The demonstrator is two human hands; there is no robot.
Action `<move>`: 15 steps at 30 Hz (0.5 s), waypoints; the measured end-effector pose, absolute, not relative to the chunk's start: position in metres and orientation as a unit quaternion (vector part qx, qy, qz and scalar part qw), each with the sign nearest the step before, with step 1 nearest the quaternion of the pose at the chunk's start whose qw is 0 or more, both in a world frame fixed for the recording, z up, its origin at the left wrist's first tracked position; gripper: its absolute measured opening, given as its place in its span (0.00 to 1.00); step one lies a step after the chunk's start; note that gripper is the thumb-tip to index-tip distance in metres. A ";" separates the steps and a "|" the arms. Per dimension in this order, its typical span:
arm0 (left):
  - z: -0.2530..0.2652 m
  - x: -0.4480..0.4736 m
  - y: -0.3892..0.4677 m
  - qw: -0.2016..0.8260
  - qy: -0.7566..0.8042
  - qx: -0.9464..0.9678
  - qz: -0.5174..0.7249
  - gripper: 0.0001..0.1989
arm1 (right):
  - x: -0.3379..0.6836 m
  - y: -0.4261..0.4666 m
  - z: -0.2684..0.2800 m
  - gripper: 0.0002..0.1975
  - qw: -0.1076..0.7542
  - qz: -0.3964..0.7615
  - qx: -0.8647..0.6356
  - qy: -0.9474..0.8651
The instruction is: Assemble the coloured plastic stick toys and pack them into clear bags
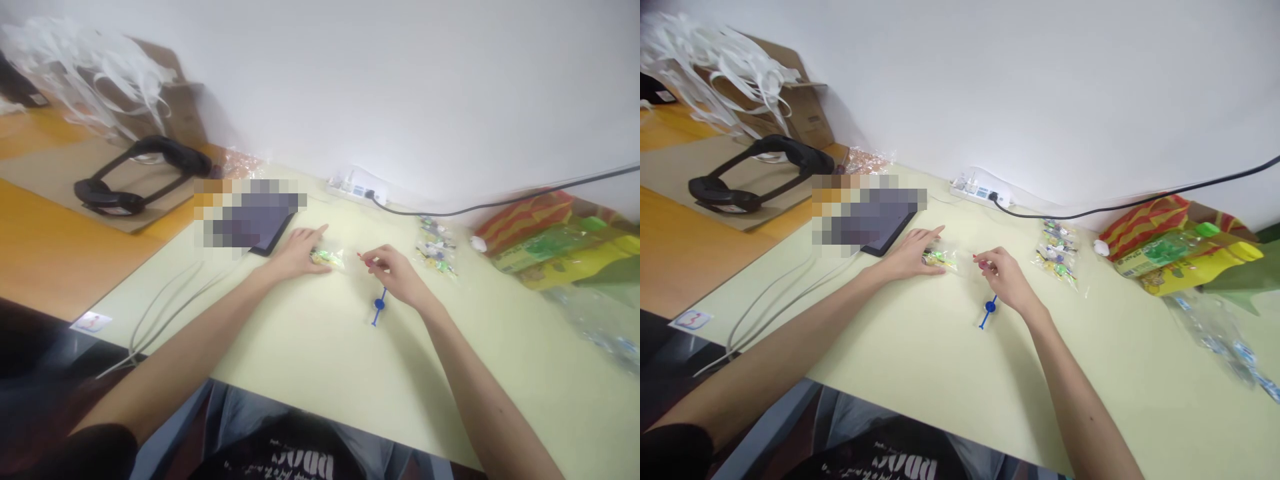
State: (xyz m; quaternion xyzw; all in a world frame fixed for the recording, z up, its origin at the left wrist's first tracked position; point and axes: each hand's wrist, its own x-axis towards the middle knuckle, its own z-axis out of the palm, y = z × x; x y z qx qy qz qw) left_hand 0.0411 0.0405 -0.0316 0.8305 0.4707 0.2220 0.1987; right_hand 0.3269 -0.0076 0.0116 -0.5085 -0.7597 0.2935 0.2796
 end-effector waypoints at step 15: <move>-0.031 0.041 0.040 0.194 0.475 0.831 0.214 0.56 | 0.323 0.014 -0.010 0.09 0.265 0.246 -0.583 -0.727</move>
